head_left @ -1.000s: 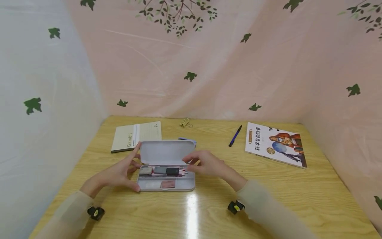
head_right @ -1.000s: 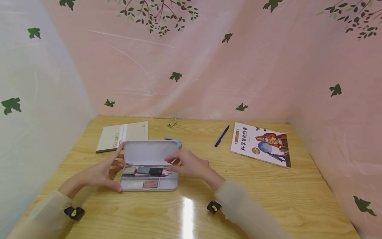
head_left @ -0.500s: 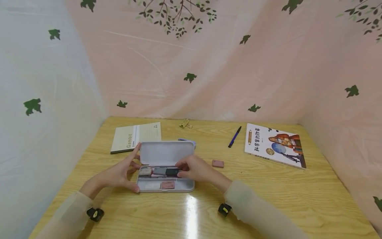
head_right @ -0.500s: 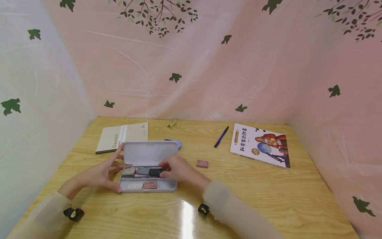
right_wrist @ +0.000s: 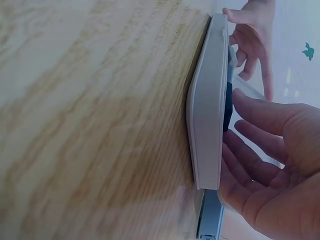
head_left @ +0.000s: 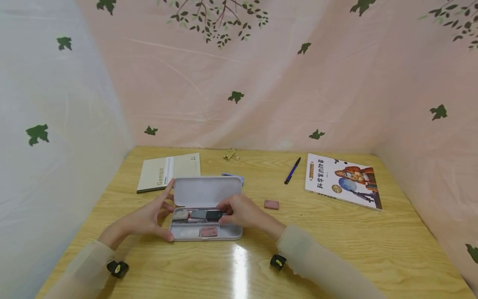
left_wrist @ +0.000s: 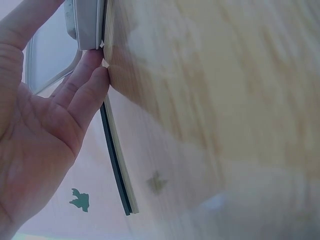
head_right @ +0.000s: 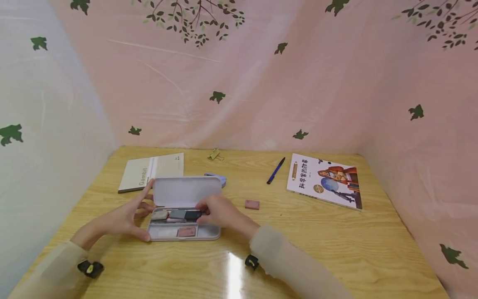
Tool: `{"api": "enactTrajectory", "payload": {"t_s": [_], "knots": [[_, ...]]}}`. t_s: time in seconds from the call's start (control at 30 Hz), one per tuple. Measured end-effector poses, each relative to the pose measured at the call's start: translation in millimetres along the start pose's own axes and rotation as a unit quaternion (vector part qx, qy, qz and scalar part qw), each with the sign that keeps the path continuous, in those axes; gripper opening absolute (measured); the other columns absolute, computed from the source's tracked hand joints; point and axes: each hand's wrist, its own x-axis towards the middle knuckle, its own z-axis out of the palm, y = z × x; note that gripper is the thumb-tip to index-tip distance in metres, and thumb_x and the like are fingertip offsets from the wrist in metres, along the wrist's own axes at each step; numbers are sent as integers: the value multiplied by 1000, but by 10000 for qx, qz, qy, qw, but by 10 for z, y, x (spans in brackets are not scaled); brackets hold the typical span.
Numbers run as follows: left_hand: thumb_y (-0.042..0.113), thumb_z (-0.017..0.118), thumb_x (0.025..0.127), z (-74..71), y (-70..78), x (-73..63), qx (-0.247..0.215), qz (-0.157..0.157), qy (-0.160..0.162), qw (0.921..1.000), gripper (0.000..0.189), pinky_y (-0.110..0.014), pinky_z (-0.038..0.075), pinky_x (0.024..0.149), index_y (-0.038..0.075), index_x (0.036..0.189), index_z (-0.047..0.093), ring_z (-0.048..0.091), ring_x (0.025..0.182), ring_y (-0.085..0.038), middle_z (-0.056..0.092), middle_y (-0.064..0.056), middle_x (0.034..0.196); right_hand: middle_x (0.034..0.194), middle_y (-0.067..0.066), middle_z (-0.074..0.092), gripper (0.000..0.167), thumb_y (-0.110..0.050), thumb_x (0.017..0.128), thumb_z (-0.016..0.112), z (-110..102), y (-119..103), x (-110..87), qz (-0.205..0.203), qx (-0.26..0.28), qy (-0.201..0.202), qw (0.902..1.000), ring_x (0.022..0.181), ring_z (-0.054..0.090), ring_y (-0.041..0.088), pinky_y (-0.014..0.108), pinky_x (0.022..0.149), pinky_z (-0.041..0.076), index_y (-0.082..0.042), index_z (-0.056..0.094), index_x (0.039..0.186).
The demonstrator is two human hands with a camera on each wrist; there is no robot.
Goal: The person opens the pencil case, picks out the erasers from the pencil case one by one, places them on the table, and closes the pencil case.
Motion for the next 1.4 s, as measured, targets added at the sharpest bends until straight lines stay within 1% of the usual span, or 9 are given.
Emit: {"api": "enactTrajectory", "payload": {"t_s": [0.1, 0.23, 0.47, 0.67, 0.77, 0.87, 1.07, 1.3, 1.4], "knots": [[22, 96, 68, -2, -4, -1, -25, 24, -7, 10000, 150, -58, 37, 111, 39, 157, -23, 51, 126, -41, 32, -24, 143, 99, 2, 75, 31, -13, 84, 85, 4, -10, 2, -29, -84, -5, 10000, 81, 63, 7, 18, 73, 54, -3, 76, 112], [22, 97, 68, -11, -8, -6, -47, 49, 15, 10000, 150, -58, 37, 111, 39, 157, -22, 51, 126, -41, 32, -25, 143, 96, 0, 75, 30, -16, 84, 85, 21, -43, 12, 50, -210, -8, 9998, 80, 62, 6, 18, 72, 53, -5, 77, 111], [23, 97, 68, -10, 0, -15, 42, 47, 49, 10000, 149, -58, 38, 110, 38, 158, -22, 52, 125, -39, 32, -25, 143, 94, -3, 74, 30, -20, 84, 86, 59, -76, 29, 385, -249, 53, 9989, 83, 63, 7, 19, 75, 54, -7, 78, 110], [25, 96, 69, -8, 20, -9, 20, -39, 16, 10000, 148, -59, 36, 111, 40, 158, -21, 51, 126, -39, 31, -24, 144, 93, 0, 75, 30, -18, 83, 86, 79, -55, 32, 231, -340, 147, 9990, 83, 65, 11, 20, 73, 53, -5, 78, 109], [25, 96, 69, -7, 19, -6, 19, -40, 26, 10000, 147, -59, 36, 112, 40, 158, -21, 51, 127, -39, 31, -24, 145, 93, 0, 75, 31, -18, 82, 87, 81, -47, 30, 171, -342, 165, 9991, 81, 64, 10, 20, 72, 53, -5, 78, 108], [24, 96, 69, -4, 16, -7, -6, -11, 40, 10000, 148, -58, 36, 111, 40, 158, -20, 51, 127, -39, 31, -24, 144, 95, 0, 75, 31, -19, 83, 86, 64, -53, 30, 201, -262, 93, 9994, 83, 64, 9, 19, 73, 53, -5, 78, 110], [23, 96, 68, -4, 8, -6, -50, 59, 50, 10000, 148, -57, 36, 111, 39, 158, -20, 51, 126, -39, 31, -24, 144, 104, 1, 75, 33, -17, 85, 84, -25, -58, -3, 317, 234, -157, 9991, 92, 67, 5, 18, 82, 55, -4, 76, 114], [25, 96, 68, -10, 2, -1, 24, 47, 52, 10000, 148, -56, 36, 111, 38, 159, -20, 52, 125, -38, 32, -24, 143, 100, 1, 75, 31, -15, 86, 83, -161, -79, -67, 329, 324, -295, 9985, 83, 63, 5, 21, 76, 55, -3, 76, 114], [25, 96, 69, -7, 6, 3, 33, 22, 37, 10000, 147, -56, 36, 111, 38, 158, -20, 52, 126, -38, 32, -24, 144, 102, -1, 75, 30, -16, 86, 83, -212, -70, -115, 342, 350, -312, 9983, 85, 63, 5, 22, 78, 55, -4, 77, 113]]}}
